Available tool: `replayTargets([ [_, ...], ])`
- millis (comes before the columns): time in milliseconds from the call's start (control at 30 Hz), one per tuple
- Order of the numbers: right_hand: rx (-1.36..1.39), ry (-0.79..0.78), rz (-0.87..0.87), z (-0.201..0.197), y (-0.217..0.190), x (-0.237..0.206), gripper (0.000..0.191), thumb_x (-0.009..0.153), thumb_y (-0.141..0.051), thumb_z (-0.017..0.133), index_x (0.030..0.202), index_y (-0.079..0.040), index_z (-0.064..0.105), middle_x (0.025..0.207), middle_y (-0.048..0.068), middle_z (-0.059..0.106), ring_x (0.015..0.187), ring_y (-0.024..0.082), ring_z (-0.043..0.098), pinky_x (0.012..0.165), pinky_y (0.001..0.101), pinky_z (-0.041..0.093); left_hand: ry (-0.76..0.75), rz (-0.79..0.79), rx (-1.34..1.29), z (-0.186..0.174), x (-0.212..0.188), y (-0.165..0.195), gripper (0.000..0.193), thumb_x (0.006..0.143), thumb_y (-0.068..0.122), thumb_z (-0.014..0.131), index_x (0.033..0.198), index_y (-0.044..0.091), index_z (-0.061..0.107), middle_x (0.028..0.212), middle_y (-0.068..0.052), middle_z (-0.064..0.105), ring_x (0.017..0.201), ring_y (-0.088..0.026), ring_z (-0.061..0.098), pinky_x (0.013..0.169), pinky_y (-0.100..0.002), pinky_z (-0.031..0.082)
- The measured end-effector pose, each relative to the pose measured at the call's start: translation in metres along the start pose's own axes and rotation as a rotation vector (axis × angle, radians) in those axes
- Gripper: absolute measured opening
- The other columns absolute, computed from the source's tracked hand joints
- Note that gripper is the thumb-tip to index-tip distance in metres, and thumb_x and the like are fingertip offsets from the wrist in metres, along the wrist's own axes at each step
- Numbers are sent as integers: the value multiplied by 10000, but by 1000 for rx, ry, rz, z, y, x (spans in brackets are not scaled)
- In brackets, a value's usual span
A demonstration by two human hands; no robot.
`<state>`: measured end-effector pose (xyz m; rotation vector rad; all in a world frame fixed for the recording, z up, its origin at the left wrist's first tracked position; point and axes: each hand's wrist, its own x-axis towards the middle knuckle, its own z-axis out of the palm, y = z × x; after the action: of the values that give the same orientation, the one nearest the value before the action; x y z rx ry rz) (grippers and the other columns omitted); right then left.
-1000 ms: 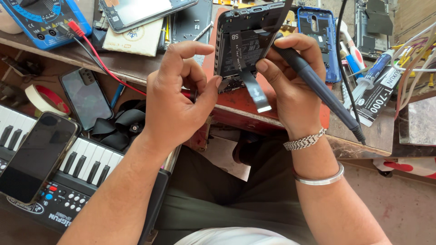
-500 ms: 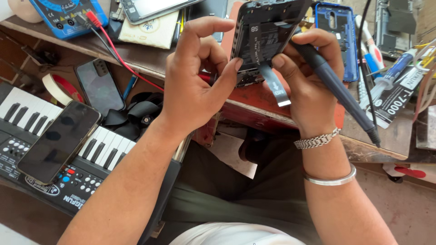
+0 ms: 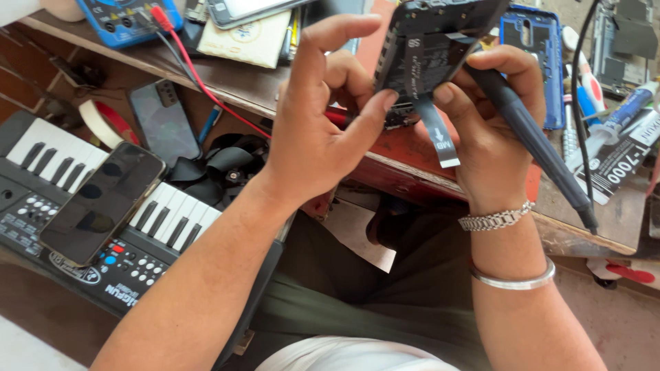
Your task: The person solders a flex ribbon cable onto the exposed motherboard of a disassembled phone, holding the board with one hand while applying a soldering iron to the connector. They apply liquid from a syringe to the board, reposition the phone, and later use tweezers to work on the lower board area.
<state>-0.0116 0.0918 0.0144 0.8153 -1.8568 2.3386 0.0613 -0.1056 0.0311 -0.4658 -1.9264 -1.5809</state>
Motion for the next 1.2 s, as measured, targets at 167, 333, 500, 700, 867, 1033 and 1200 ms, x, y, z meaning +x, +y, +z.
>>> replayTargets([
  [167, 34, -52, -30, 4, -5, 0, 321, 1107, 158, 677, 1276, -46, 496, 1123, 135, 691, 980, 148, 684, 835, 257, 620, 25, -7, 74, -7, 0, -2, 423, 1071, 67, 746, 1406, 99, 489, 752, 29, 592, 677, -34, 588, 642, -193, 487],
  [333, 15, -10, -36, -1, -9, 4, 317, 1046, 160, 665, 1234, -40, 506, 1172, 115, 664, 1107, 165, 690, 960, 287, 597, 43, -9, 253, -1, 15, 8, 317, 1001, 182, 792, 1274, 94, 657, 758, 8, 571, 650, -84, 579, 626, -248, 459],
  [500, 63, -9, -38, -9, -14, 8, 346, 1009, 163, 652, 1258, -36, 515, 1259, 125, 680, 1229, 200, 685, 1075, 318, 573, 25, 6, 300, 7, 33, 29, 224, 974, 162, 784, 1157, 57, 708, 876, -51, 573, 731, -142, 605, 645, -283, 493],
  [700, 59, 30, -21, -18, -40, 12, 310, 1038, 68, 617, 1326, -10, 533, 1291, 170, 676, 1241, 233, 665, 1073, 373, 562, -14, -9, 263, 16, 48, 54, 137, 926, 78, 747, 1031, 16, 684, 974, -48, 613, 756, -126, 627, 641, -281, 509],
  [867, 135, 163, 65, -30, -75, 16, 349, 1045, -114, 520, 1387, -58, 485, 1278, 154, 681, 1214, 256, 681, 1020, 404, 594, 25, -409, 266, 24, 59, 57, 172, 934, 194, 764, 972, 27, 750, 681, -13, 611, 590, -85, 515, 536, -277, 410],
  [1033, -49, 261, 116, -71, -109, 54, 345, 1043, -191, 553, 1368, -77, 550, 1065, 113, 743, 966, 178, 731, 829, 326, 618, 51, -568, 11, 29, 73, 43, 213, 943, 244, 742, 902, 36, 753, 685, 64, 626, 609, -36, 494, 541, -238, 409],
  [1200, -259, 219, 79, -115, -135, 97, 284, 1026, -189, 656, 1279, -61, 677, 877, 24, 653, 767, 87, 642, 672, 284, 598, 12, -745, -172, 46, 75, 33, 242, 931, 270, 745, 801, 67, 727, 653, 37, 635, 570, -46, 546, 533, -232, 454],
])
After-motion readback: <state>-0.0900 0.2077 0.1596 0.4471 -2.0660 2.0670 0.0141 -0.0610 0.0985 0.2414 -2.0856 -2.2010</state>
